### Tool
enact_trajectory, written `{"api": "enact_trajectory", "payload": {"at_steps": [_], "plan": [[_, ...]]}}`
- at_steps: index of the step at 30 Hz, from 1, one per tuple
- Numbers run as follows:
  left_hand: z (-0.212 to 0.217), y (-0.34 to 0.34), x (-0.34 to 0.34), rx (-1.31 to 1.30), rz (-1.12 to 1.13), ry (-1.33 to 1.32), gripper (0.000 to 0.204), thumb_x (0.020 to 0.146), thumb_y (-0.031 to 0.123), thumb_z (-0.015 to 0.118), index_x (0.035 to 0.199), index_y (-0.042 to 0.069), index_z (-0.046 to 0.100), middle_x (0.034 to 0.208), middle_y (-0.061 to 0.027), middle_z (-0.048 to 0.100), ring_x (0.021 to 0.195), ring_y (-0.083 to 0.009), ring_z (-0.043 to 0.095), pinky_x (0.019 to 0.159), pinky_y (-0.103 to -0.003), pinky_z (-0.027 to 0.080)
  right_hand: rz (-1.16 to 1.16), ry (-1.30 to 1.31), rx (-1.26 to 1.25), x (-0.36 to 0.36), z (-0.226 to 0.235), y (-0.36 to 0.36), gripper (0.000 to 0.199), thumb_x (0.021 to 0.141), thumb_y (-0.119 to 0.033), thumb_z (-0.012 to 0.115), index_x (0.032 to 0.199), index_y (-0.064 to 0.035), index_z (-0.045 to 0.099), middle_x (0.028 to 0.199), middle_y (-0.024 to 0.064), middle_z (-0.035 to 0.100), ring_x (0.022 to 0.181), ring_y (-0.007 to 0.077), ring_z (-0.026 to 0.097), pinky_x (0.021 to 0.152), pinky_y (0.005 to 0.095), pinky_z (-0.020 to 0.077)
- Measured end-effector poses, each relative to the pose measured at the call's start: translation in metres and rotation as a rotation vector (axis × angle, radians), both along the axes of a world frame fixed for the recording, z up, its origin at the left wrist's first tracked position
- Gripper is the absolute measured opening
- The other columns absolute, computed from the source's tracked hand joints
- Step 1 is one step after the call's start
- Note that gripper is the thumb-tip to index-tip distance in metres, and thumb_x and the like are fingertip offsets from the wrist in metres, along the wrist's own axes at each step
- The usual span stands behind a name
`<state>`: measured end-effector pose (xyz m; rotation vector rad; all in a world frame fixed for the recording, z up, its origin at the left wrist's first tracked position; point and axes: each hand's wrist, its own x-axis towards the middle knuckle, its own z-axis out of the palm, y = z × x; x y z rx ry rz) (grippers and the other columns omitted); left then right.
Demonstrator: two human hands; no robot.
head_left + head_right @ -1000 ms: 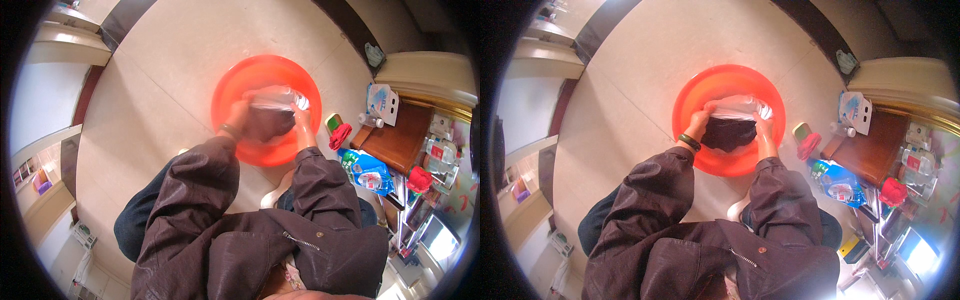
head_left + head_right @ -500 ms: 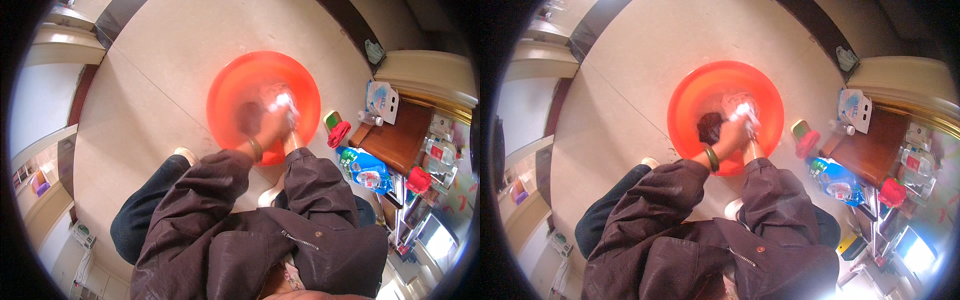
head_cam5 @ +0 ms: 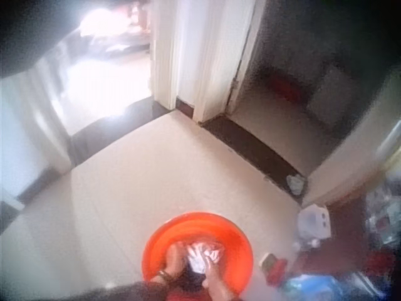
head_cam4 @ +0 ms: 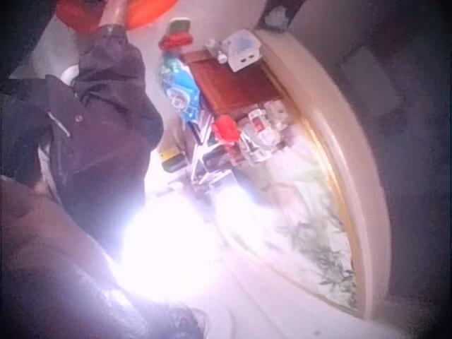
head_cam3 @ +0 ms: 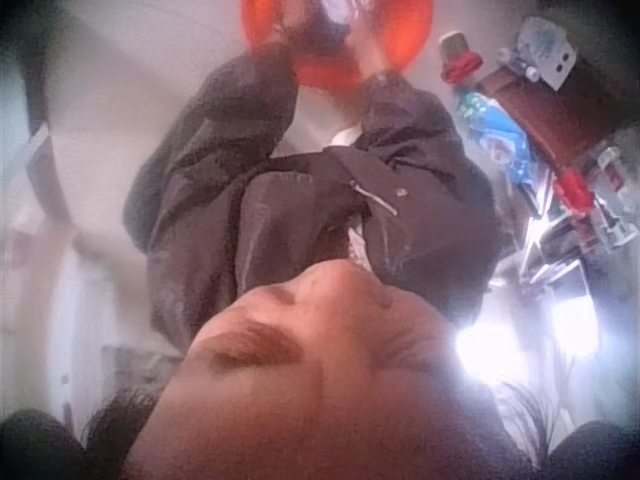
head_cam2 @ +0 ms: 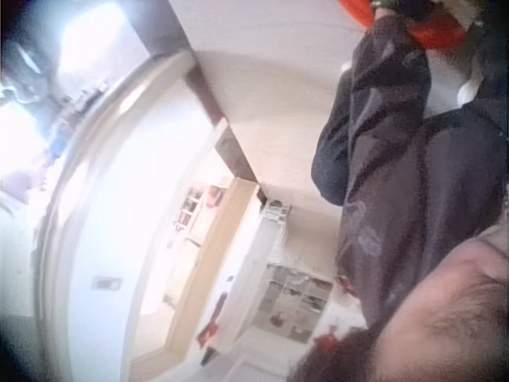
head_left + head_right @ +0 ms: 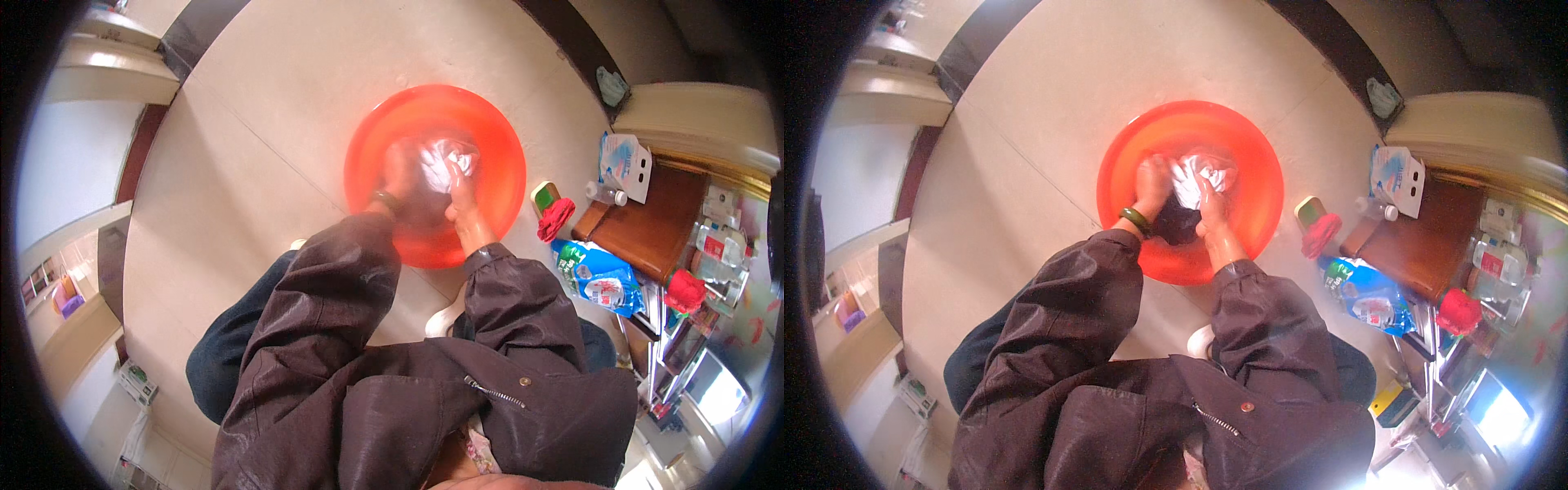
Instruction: The person sits on the floor and washes a sock by hand in a red basin filled with water. They repeatedly rub and squeeze the sock, then wring it out and lift it from the basin.
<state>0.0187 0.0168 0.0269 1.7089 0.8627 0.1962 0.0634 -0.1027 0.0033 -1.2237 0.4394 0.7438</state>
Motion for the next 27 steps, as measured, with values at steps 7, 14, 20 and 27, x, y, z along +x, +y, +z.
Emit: {"api": "enact_trajectory", "payload": {"at_steps": [7,14,20,27], "plan": [[-0.022,-0.038,-0.006,0.14,-0.105,-0.206,0.023,0.088,0.022,0.053,0.095,0.0,0.06,0.084,-0.0254,0.063,0.081,-0.0398,0.063,0.071,-0.045,0.049,-0.027,0.387,0.095,0.011,0.005,-0.018,0.05,0.082,-0.04,0.064,0.121,-0.01,0.054,0.117,0.0062,0.057,0.102,0.0221,0.055,0.088,0.0385,0.0447],[0.05,-0.087,0.002,-0.001,-0.373,-0.301,0.023,0.088,0.022,0.056,0.102,0.003,0.054,0.086,-0.0243,0.062,0.086,-0.0393,0.062,0.073,-0.043,0.048,0.184,0.239,0.492,0.041,-0.015,-0.038,0.048,0.091,-0.039,0.048,0.127,-0.0067,0.049,0.121,0.0097,0.057,0.104,0.0242,0.058,0.092,0.0382,0.0453],[0.029,-0.024,0.007,-0.3,0.115,-0.253,0.029,0.093,0.026,0.046,0.105,0.001,0.055,0.088,-0.0226,0.062,0.088,-0.033,0.062,0.077,-0.039,0.047,-0.002,0.102,0.655,0.038,0.013,-0.055,0.056,0.089,-0.037,0.045,0.133,-0.0023,0.041,0.132,0.0158,0.049,0.119,0.0314,0.05,0.099,0.0454,0.0406],[0.015,-0.03,-0.036,-0.422,-0.655,-0.011,0.028,0.09,0.022,0.047,0.101,0.002,0.062,0.096,-0.0206,0.066,0.086,-0.033,0.064,0.075,-0.041,0.048,0.065,0.076,0.62,0.045,0.028,-0.035,0.045,0.08,-0.018,0.059,0.12,-0.0005,0.049,0.107,0.0117,0.06,0.096,0.0278,0.061,0.089,0.0423,0.0486]]}}
